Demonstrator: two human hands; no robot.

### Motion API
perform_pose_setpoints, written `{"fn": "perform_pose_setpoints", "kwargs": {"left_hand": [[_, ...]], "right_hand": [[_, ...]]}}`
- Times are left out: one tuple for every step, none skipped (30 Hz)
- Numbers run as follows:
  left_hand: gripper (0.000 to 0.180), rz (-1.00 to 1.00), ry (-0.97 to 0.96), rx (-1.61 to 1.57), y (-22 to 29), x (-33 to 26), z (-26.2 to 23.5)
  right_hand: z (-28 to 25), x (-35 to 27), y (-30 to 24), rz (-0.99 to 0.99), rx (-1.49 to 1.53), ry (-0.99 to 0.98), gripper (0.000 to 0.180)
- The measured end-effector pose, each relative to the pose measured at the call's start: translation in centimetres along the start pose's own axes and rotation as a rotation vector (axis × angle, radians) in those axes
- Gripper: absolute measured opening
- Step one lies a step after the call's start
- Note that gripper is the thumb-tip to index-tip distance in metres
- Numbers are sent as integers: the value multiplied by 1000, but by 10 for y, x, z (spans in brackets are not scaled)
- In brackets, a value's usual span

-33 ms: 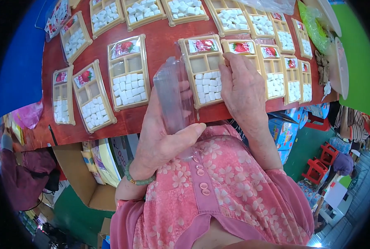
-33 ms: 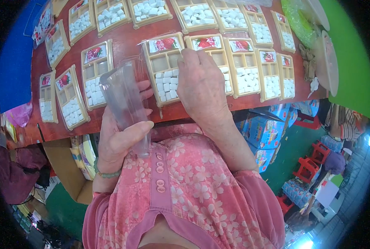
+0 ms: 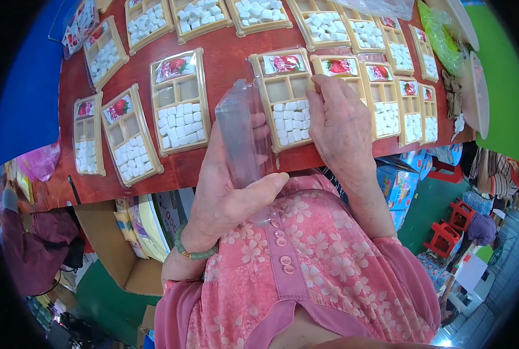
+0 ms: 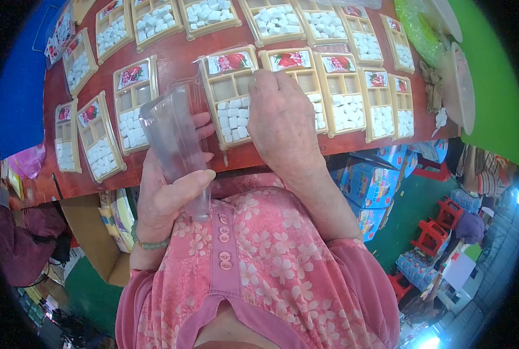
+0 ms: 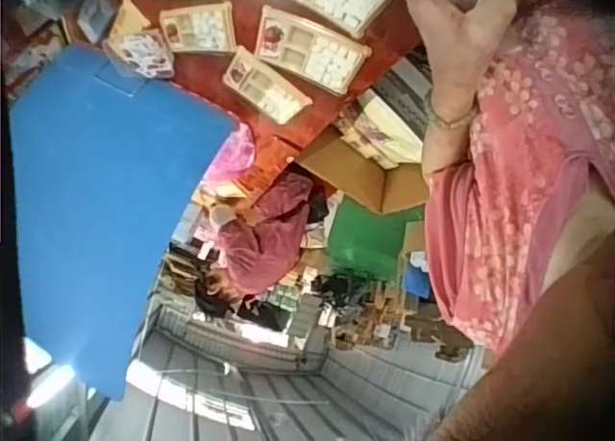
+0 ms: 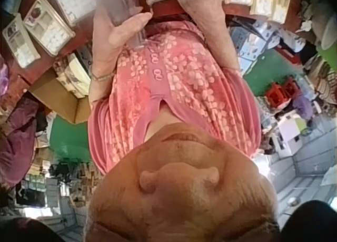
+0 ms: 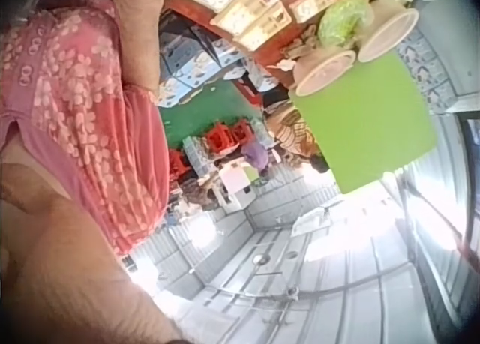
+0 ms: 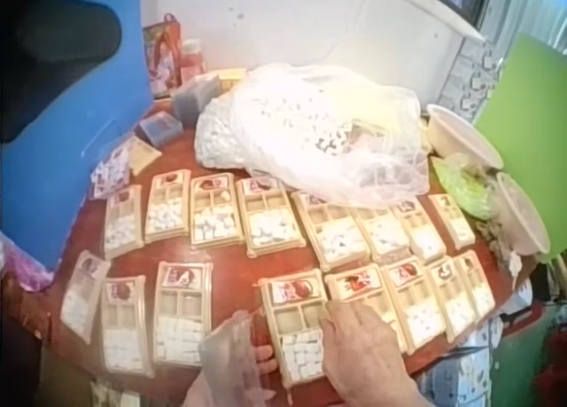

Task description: Packaging small white square objects into compartmentalized boxes and then sealing them into plastic bags.

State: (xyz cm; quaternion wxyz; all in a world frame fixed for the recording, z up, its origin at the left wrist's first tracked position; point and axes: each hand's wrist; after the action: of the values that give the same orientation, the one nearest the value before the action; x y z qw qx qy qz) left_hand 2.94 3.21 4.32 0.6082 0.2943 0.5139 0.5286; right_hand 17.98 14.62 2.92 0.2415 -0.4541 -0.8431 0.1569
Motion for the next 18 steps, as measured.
{"fn": "perform_pose_setpoints", "kwargs": {"left_hand": [[85,3,6,2,0,0,1],[85,6,13,4,-1,0,1],[85,5,13,4,0,0,1],[84,7,10,25,1,1,0],[84,8,7,46,2,2,0],[84,6,6,44,1,3,-1],[83,7,9,43,1,3,-1],[83,8,13,42,1,3,-1],[83,6,15,42,1,3,-1],[82,9,15,19,-1,2,-3],[82,11,14,-4,-2,2,-4],[82,9,15,-6,-2,0,-4],[83,-1,34,-12,-2,-2,-5],[84,-11,53,-18,-1,-4,-5],[84,-12,55,-19,-1,-6,-4],[84,11,67,-16,-1,-7,-3],[85,34,79,-13,-1,-8,-3],[85,32,80,-14,-1,-9,-3]], "right_hand": [[0,0,-2,25,-31,-31,17],[0,1,-3,26,-31,-32,17],[0,1,-4,43,-29,-46,17],[0,2,-4,62,-31,-57,17],[0,2,-5,64,-33,-58,17],[0,3,-5,56,-59,-75,18],[-1,3,-5,45,-81,-92,18],[-1,4,-6,45,-80,-93,18],[-1,4,-6,54,-86,-116,20],[-1,4,-7,63,-95,-139,22],[-2,3,-7,64,-96,-141,22],[-2,3,-8,88,-73,-163,24],[-2,2,-8,110,-48,-185,26],[-2,1,-9,111,-47,-187,26],[-2,0,-9,102,-19,-191,27],[-1,0,-10,93,8,-196,27],[-1,-1,-10,93,9,-198,27],[-1,-2,-11,88,35,-194,28]]}}
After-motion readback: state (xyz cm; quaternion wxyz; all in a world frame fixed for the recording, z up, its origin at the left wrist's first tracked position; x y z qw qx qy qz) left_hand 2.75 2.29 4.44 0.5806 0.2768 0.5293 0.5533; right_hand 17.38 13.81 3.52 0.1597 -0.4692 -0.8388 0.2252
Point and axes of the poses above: each hand's wrist, its own x-axis towards the middle knuckle, its own z-axis out of the palm, y = z × x, and after that the axes turned 4 degrees about x, right-handed
